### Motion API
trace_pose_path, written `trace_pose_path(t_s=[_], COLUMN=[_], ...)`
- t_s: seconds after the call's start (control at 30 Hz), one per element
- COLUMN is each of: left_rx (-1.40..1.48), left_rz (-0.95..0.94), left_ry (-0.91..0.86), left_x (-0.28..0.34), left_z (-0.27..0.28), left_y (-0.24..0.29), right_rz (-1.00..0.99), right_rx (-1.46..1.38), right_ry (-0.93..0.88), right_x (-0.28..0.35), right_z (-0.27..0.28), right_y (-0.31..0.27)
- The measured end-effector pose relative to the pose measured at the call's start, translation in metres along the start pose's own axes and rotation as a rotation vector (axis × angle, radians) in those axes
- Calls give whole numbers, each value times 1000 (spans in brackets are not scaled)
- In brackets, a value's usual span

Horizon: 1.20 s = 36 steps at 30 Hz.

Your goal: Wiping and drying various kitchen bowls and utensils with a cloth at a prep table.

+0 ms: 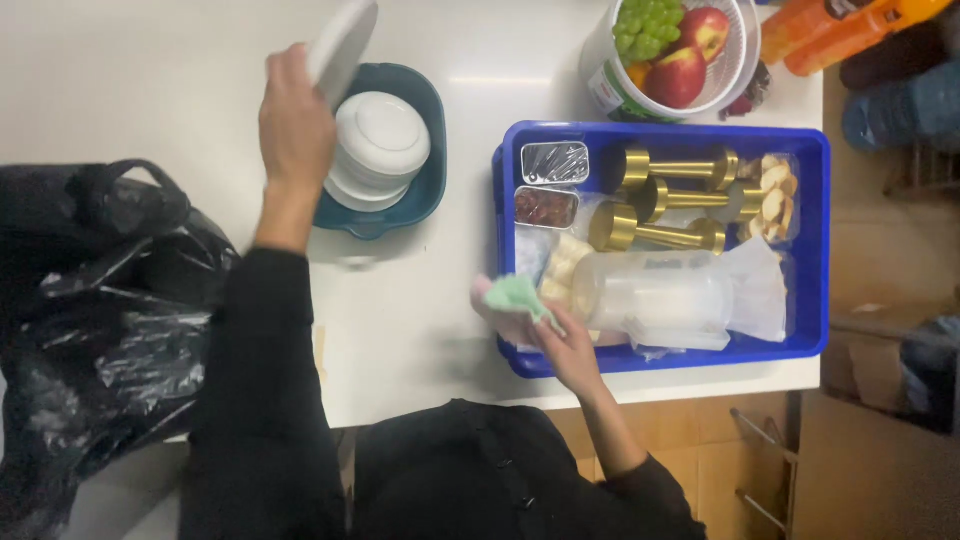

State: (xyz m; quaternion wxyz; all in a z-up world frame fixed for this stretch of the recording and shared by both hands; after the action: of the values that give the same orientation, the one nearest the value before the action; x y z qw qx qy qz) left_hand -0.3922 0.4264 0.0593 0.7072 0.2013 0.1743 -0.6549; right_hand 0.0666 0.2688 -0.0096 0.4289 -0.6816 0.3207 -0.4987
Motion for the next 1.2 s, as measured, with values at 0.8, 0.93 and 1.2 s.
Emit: trace_pose_path(t_s=[0.8, 0.93, 1.2], left_rx=[1064, 1100, 767], left_rz=[786, 748, 181], left_ry=[-85, -56, -407], left_x=[224, 198, 210], left_z=[106, 140, 142], left_y=[108, 97, 114], right_rz=[876, 949, 1227], right_rx=[761, 944, 1156], right_ry=[-452, -411, -347], right_x=[42, 42, 29], right_z=[-200, -179, -208], right_y=[-78, -100, -165])
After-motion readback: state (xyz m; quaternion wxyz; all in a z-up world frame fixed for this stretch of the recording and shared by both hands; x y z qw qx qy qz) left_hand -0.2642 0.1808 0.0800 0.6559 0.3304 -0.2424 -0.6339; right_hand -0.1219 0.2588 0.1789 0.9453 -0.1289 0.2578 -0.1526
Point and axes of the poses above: each hand's wrist, its own x-axis away from the middle knuckle, its own z-axis out of the back of the hand, y = z × x, the point moved 2 cm from there along -x, towards the middle knuckle, and after that the axes turned 9 degrees about -x, right-handed, at the moved point
